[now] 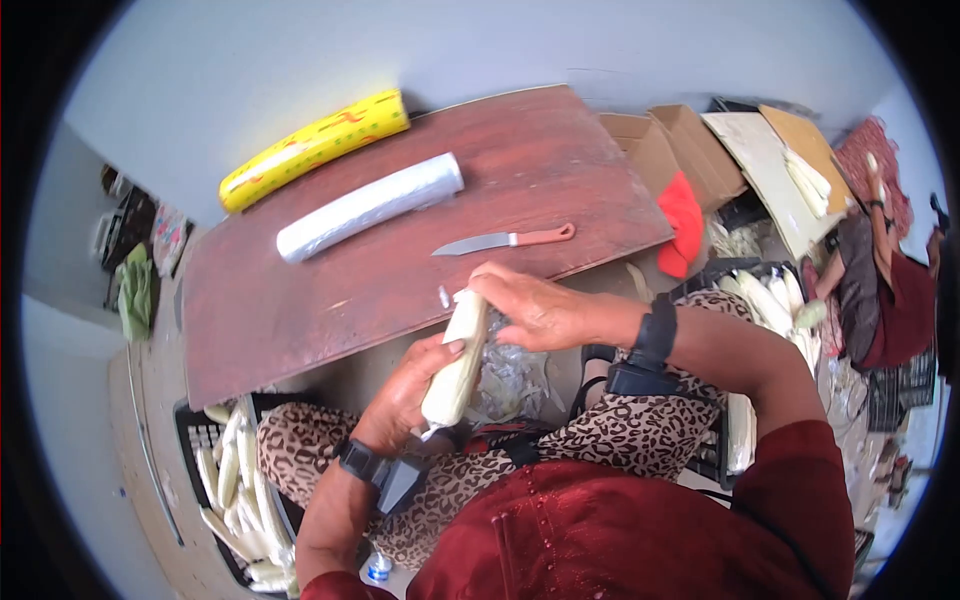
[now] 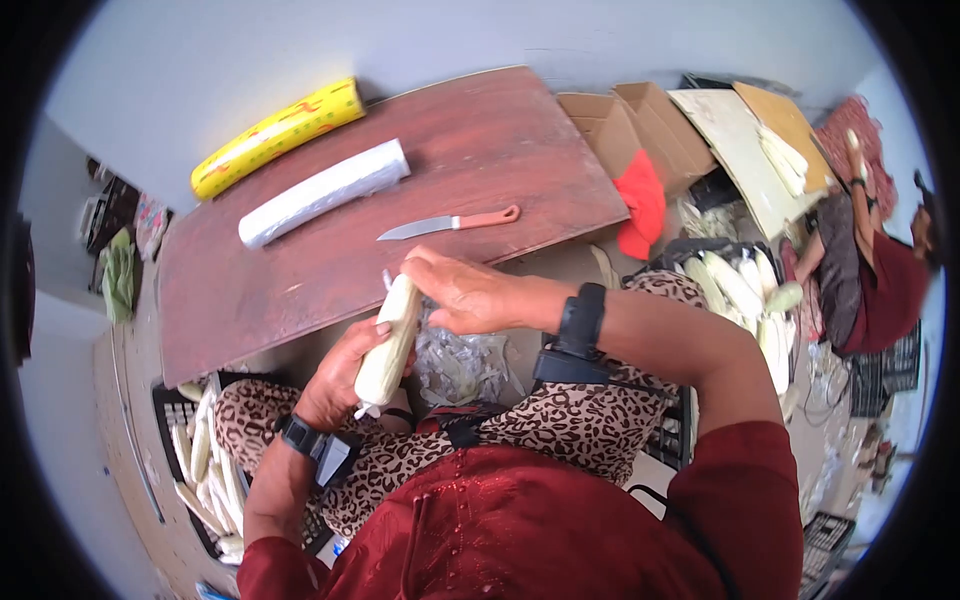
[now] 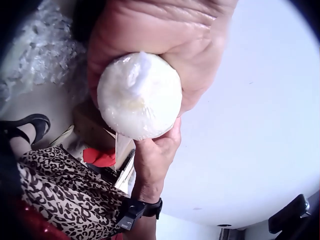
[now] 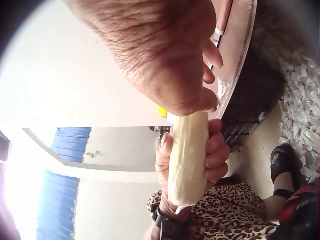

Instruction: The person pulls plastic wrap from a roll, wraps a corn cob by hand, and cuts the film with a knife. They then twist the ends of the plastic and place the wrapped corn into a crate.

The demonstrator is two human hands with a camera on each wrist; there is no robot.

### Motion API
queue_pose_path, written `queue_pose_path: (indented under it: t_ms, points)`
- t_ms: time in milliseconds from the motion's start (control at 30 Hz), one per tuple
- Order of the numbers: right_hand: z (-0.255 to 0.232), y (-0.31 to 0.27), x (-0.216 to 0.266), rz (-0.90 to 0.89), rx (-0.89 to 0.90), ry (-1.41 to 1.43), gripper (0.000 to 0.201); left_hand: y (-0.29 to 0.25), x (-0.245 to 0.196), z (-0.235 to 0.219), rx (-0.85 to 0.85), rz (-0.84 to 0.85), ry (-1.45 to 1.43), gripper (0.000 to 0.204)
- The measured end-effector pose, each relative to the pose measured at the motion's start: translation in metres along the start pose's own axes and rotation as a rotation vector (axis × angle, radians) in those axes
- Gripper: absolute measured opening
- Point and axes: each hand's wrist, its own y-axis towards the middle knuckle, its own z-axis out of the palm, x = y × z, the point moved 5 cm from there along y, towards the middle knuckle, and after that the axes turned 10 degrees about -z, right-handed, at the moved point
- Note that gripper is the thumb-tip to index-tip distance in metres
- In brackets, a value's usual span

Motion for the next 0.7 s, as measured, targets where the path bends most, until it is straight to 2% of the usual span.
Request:
queue_pose_path:
  t_ms: [100, 133, 300, 500, 633, 700]
  points:
    - [0.000, -0.005, 0.001, -0.070, -0.034, 0.005, 0.045, -0.003, -0.003, 0.012, 0.075, -0.015, -0.031, 0.050]
    - [0.005, -0.007, -0.006, -0.001, -0.051, -0.061, 0.043, -0.002, -0.002, 0.014, 0.084, -0.018, -0.055, 0.053]
    - [-0.001, -0.002, -0.002, -0.065, -0.051, -0.442, 0.038, 0.001, -0.004, 0.016, 0.072, -0.010, 0.014, 0.069]
    - [-0.008, 0.000, 0.002, -0.046, -0.133, -0.486, 0.032, 0.000, -0.016, 0.023, -0.033, 0.010, 0.009, 0.066]
    - [-0.007, 0.000, -0.001, -0.071, -0.171, -0.565, 0.024, 0.001, -0.022, 0.027, -0.017, 0.024, 0.065, 0.066]
    - [-0.010, -0.004, 0.008, -0.160, -0.180, -0.620, 0.021, 0.001, -0.024, 0.029, -0.031, 0.022, 0.120, 0.066]
